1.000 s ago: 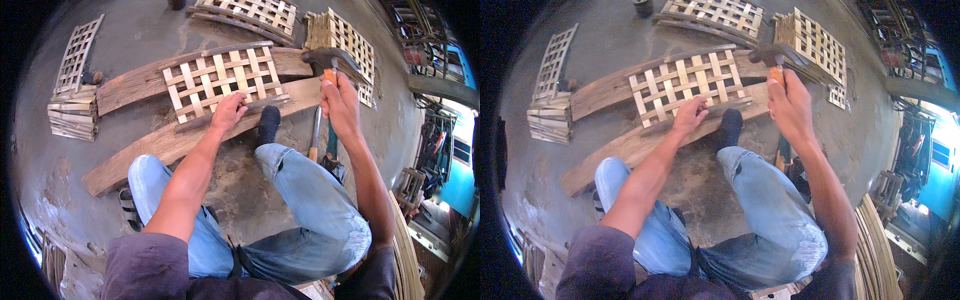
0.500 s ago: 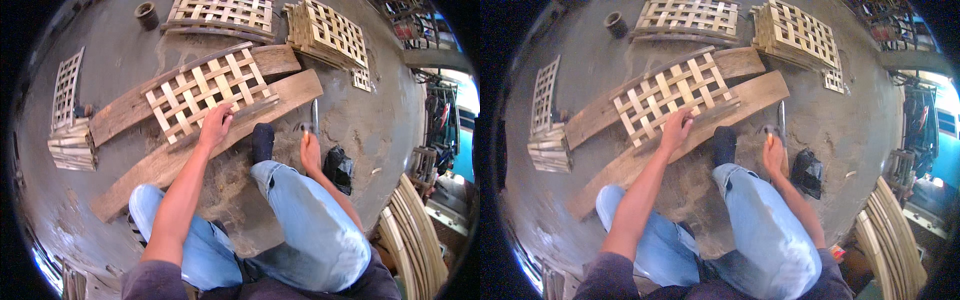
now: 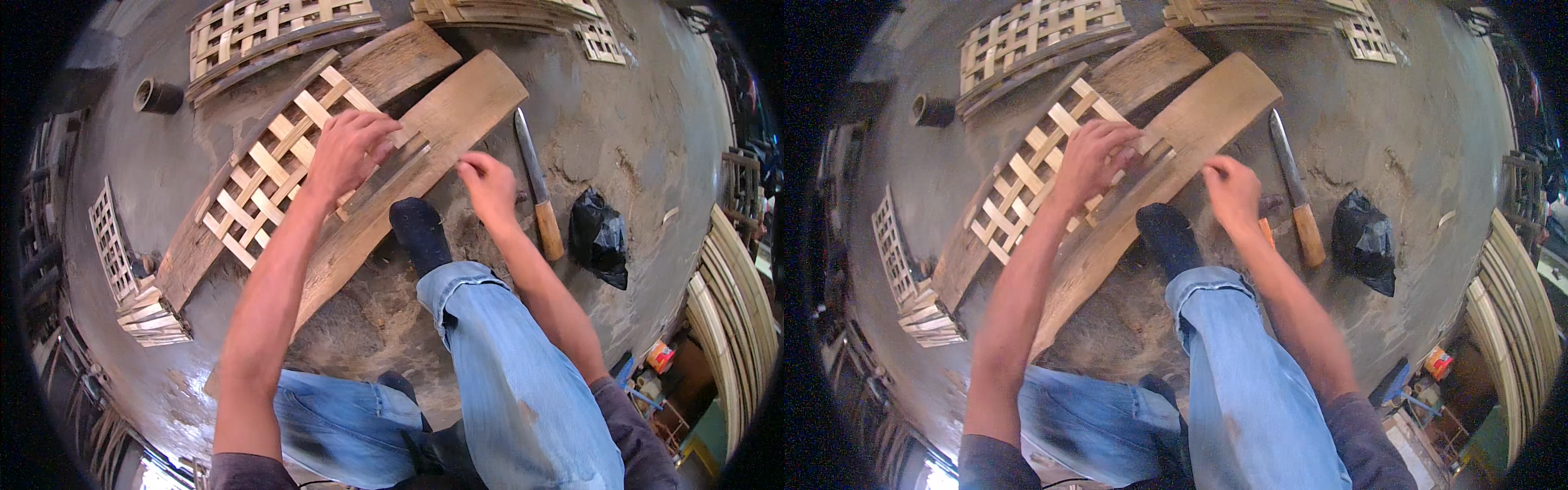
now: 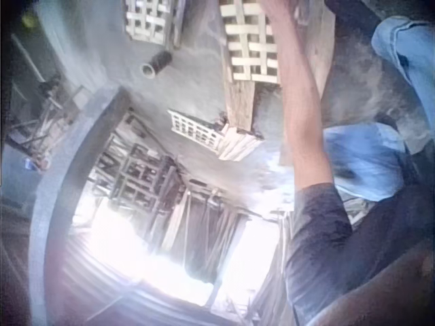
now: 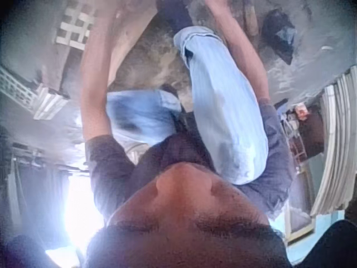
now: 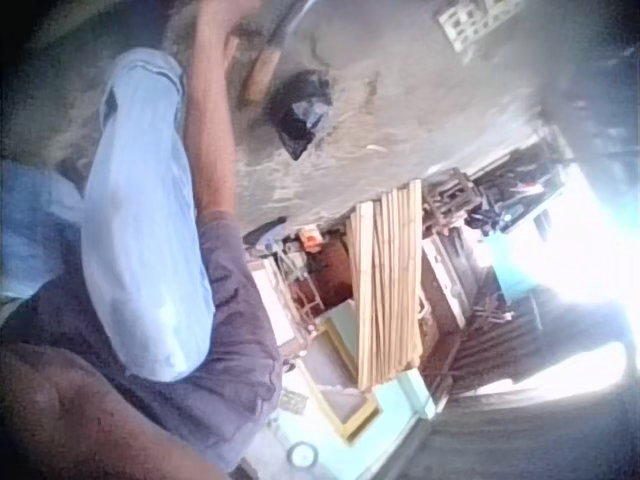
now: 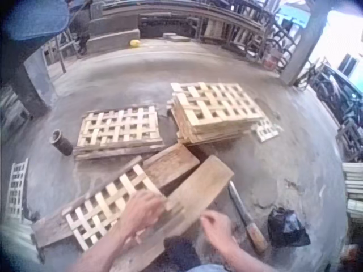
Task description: The person assembles a wooden lattice by hand, using a hammer to secure nails into the wooden frame. They adjust the lattice pieces and hammer them into place on a wooden plank.
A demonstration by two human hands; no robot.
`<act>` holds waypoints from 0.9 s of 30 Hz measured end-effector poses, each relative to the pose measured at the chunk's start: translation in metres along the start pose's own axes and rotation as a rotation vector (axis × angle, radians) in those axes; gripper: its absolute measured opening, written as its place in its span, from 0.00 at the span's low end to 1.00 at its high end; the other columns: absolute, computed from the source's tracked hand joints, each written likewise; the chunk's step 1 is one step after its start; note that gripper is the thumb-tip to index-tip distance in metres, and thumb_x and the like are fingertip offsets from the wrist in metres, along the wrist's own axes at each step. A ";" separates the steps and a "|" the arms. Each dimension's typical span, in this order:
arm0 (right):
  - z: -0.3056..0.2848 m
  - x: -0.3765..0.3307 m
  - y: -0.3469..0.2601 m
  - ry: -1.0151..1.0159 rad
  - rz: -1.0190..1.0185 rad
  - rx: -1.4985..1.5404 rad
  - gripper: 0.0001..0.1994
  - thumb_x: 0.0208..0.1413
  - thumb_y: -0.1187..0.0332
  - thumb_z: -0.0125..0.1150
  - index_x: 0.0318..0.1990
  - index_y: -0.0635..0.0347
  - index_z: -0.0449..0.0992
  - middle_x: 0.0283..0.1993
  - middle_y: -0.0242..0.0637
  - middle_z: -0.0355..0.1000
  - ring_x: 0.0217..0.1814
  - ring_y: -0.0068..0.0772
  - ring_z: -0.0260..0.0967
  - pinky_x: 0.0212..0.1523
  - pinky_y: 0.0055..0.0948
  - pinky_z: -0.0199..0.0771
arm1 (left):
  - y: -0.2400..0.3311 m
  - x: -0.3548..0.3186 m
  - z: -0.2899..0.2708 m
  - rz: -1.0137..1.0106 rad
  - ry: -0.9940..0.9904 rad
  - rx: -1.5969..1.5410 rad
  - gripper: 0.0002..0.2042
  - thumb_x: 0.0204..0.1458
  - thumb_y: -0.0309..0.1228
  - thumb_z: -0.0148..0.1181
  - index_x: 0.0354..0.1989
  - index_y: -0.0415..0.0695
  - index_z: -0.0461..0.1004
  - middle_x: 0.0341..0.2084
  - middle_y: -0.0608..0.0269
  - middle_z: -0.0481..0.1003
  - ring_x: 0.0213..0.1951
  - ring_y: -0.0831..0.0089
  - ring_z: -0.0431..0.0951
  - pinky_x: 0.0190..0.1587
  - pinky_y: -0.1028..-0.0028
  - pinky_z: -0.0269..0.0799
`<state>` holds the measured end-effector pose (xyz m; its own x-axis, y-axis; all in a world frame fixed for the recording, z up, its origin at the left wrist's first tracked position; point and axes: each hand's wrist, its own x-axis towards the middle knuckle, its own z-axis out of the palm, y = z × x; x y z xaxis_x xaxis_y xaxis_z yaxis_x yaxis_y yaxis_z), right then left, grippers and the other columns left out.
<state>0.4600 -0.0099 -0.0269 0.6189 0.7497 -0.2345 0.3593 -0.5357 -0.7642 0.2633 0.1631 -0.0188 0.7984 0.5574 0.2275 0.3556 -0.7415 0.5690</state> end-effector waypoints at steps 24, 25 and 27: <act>0.040 0.034 0.001 -0.101 0.158 0.237 0.10 0.50 0.70 0.67 0.41 0.60 0.84 0.36 0.43 0.82 0.40 0.34 0.81 0.45 0.31 0.78 | -0.004 0.030 0.019 0.015 -0.369 0.017 0.12 0.53 0.38 0.64 0.45 0.52 0.81 0.47 0.67 0.76 0.59 0.62 0.67 0.62 0.58 0.58; 0.040 0.034 0.002 -0.096 0.152 0.235 0.10 0.50 0.70 0.67 0.41 0.60 0.84 0.36 0.43 0.82 0.40 0.35 0.81 0.45 0.31 0.78 | -0.004 0.031 0.019 0.012 -0.380 0.019 0.12 0.53 0.38 0.64 0.44 0.52 0.81 0.46 0.67 0.76 0.58 0.62 0.67 0.62 0.58 0.58; 0.039 0.033 0.001 -0.089 0.142 0.220 0.10 0.50 0.69 0.68 0.40 0.59 0.84 0.36 0.43 0.82 0.40 0.36 0.81 0.45 0.31 0.78 | -0.003 0.032 0.019 0.008 -0.393 0.020 0.12 0.53 0.38 0.64 0.44 0.52 0.81 0.46 0.68 0.76 0.58 0.61 0.67 0.62 0.58 0.59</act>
<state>0.4538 0.0297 -0.0586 0.5851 0.7095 -0.3928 0.1075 -0.5479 -0.8296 0.2970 0.1763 -0.0285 0.9252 0.3685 -0.0902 0.3544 -0.7546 0.5523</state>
